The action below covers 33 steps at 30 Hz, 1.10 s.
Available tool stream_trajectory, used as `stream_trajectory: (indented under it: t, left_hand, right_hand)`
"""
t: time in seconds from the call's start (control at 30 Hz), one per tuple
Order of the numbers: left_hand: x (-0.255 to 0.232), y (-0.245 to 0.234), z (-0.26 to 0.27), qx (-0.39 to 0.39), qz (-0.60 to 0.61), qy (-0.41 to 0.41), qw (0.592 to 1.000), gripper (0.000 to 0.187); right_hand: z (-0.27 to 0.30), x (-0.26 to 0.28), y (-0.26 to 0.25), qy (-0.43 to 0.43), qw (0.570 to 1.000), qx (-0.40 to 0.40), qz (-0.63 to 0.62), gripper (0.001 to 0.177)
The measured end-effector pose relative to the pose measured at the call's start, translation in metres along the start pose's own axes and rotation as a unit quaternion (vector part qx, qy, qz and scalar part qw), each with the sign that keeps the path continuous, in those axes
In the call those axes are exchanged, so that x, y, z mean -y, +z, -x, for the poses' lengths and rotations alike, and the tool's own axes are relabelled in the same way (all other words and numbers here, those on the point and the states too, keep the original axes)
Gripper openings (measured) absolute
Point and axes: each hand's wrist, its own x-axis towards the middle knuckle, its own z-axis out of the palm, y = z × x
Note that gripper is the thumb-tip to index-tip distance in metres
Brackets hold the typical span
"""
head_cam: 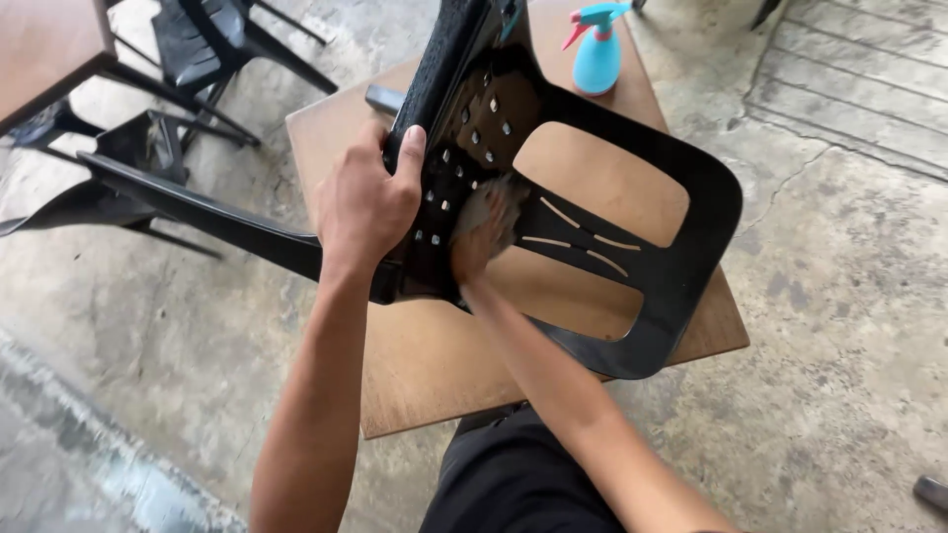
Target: Cleaning plastic chairs and wooden tables using a spray bottle and a cloth.
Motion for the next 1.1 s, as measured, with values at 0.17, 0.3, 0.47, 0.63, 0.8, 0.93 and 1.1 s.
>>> stream_trajectory:
  t: [0.17, 0.3, 0.47, 0.63, 0.8, 0.93, 1.1]
  left_hand:
    - [0.025, 0.006, 0.000, -0.068, 0.165, 0.035, 0.983, 0.038]
    - [0.069, 0.025, -0.031, -0.062, 0.239, 0.116, 0.962, 0.052]
    - [0.094, 0.003, -0.031, 0.146, 0.375, 0.208, 0.891, 0.045]
    - [0.091, 0.006, -0.018, 0.050, 0.281, 0.375, 0.882, 0.050]
    - [0.086, 0.005, -0.024, 0.133, 0.270, 0.305, 0.903, 0.049]
    - [0.095, 0.021, -0.032, 0.086, 0.339, 0.394, 0.850, 0.053]
    - [0.081, -0.021, 0.004, 0.114, 0.156, 0.260, 0.946, 0.067]
  right_hand:
    - [0.015, 0.000, -0.008, 0.070, 0.997, -0.011, -0.007, 0.068]
    - [0.024, 0.082, 0.019, -0.310, 0.941, 0.015, 0.134, 0.075]
    - [0.011, 0.113, 0.018, -0.409, 0.858, -0.069, 0.303, 0.097]
    - [0.025, 0.100, 0.024, -0.392, 0.864, -0.077, 0.306, 0.104]
    - [0.050, 0.100, 0.052, -0.258, 0.966, -0.021, 0.002, 0.104]
    - [0.073, 0.065, 0.059, -0.337, 0.932, -0.058, 0.123, 0.093]
    - [0.080, 0.038, 0.050, -0.344, 0.583, -0.110, 0.728, 0.081]
